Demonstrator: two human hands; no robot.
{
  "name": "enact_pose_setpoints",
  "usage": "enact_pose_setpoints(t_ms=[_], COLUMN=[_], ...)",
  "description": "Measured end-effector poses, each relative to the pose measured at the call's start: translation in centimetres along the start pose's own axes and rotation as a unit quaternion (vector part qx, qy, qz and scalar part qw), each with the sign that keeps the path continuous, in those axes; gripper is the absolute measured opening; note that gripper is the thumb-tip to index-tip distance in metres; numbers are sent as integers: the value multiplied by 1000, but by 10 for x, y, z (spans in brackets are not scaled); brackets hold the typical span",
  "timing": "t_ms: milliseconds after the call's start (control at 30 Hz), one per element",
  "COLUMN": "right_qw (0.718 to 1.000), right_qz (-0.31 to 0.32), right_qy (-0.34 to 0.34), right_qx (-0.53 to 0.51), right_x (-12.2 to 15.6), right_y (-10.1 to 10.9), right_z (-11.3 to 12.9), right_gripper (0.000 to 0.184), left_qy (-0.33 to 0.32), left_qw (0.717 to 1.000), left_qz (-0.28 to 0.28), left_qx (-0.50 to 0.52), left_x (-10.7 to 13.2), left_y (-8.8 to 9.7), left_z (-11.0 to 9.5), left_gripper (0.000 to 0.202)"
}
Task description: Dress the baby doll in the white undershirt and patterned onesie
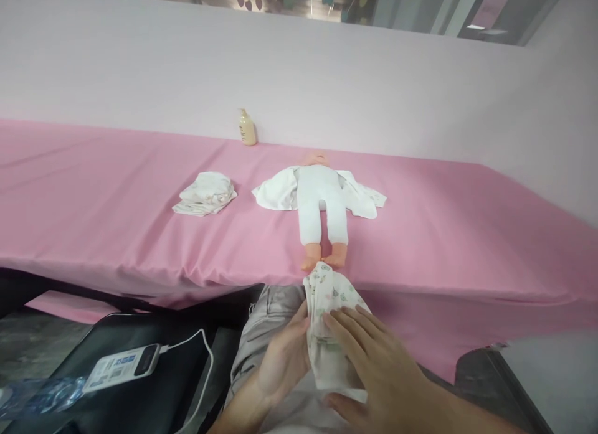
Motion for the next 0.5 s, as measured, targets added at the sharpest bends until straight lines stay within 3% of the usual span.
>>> enact_pose_setpoints(t_ms=[133, 300, 367, 500], right_qw=[1000, 983, 955, 858], right_qz=[-6, 56, 93, 113], right_qy=[12, -2, -64, -258], right_qx=[-22, -175, -274, -430], right_x=[-3, -39, -70, -156], right_y=[-18, 12, 27, 29], right_z=[1, -7, -21, -66], right_gripper=[68, 72, 61, 20], left_qy=[-42, -111, -146, -202], left_qw=[998, 987, 976, 951], left_qz=[-28, -26, -33, -76], left_qx=[-39, -114, -160, -222], left_x=[17, 40, 44, 49], left_y=[-2, 3, 9, 24], left_z=[0, -13, -22, -38], left_gripper=[71, 76, 77, 73])
Point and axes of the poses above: each hand's wrist, its own x-axis away from the middle knuckle, its own y-axis out of the back of the hand, z = x × y, the point moved 1 cm from there along -x, towards the middle knuckle, and after that the axes turned 8 degrees about y, right-handed, at the moved point
